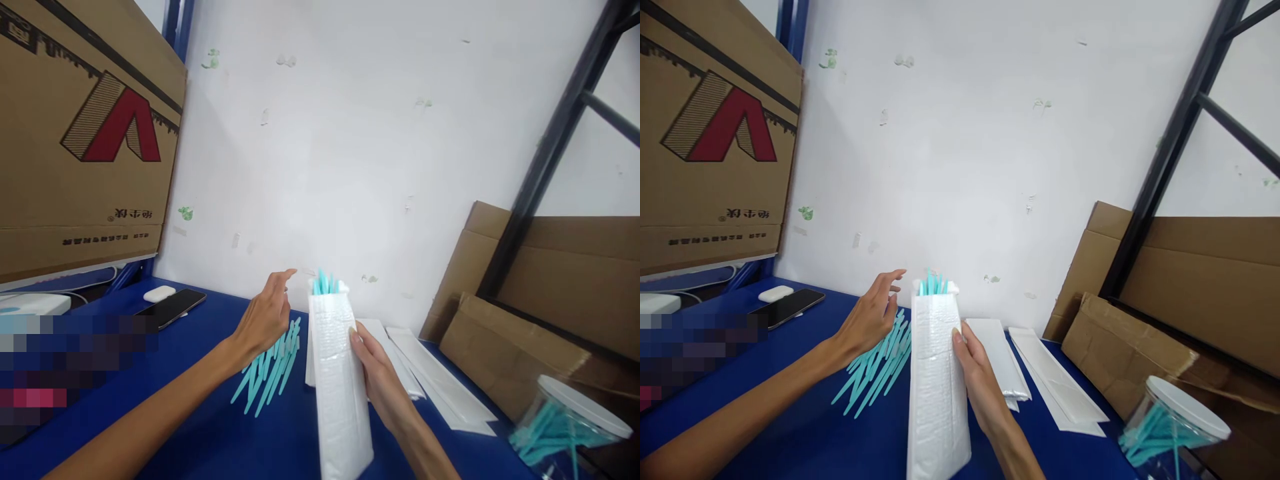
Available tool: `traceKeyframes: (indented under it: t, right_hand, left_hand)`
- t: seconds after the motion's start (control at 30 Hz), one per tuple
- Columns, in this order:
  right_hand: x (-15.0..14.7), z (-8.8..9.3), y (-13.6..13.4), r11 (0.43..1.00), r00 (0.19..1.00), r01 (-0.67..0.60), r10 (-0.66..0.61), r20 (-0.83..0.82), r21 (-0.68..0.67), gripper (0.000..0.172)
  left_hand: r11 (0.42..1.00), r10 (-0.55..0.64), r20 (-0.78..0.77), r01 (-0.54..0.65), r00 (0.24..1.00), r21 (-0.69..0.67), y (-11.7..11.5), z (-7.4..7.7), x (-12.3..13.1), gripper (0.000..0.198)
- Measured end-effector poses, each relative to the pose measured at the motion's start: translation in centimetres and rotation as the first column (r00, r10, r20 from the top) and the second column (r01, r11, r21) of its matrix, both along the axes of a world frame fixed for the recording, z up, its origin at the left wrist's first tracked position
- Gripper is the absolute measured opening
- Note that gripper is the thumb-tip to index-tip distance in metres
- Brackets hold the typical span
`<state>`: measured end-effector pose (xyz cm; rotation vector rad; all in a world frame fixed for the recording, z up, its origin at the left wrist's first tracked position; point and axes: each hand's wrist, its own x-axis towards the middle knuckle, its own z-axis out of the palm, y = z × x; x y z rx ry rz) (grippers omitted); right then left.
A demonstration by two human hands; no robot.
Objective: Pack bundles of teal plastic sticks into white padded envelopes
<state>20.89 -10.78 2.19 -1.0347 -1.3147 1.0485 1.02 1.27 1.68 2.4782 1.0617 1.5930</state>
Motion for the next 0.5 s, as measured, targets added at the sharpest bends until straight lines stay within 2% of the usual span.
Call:
traceKeyframes:
  t: [0.17,0.23,0.33,0.5]
  right_hand:
    - [-0.6,1.2,-0.2,0.989,0.997,0.074,-0.071,-0.033,0.129,0.061]
    - [-0.8,1.2,-0.2,0.983,0.995,0.1,-0.099,-0.012,0.154,0.061]
    - [-0.9,0.7,0.1,0.981,0.994,0.11,-0.112,0.002,0.159,0.058]
    - [-0.5,-0.3,0.1,0.972,0.986,0.166,-0.16,-0.051,0.167,0.052]
  left_hand:
    - [0.97,-0.24,-0.025,0.238,0.971,-0.051,-2.5,0.8,0.2,0.035]
    - [0.936,-0.351,-0.042,0.348,0.936,-0.062,-3.7,1.1,0.4,0.035]
    - [0.886,-0.456,-0.034,0.451,0.889,-0.107,-4.9,1.1,0.9,0.041]
    - [0.795,-0.564,0.169,0.587,0.808,-0.153,-5.5,0.1,2.1,0.052]
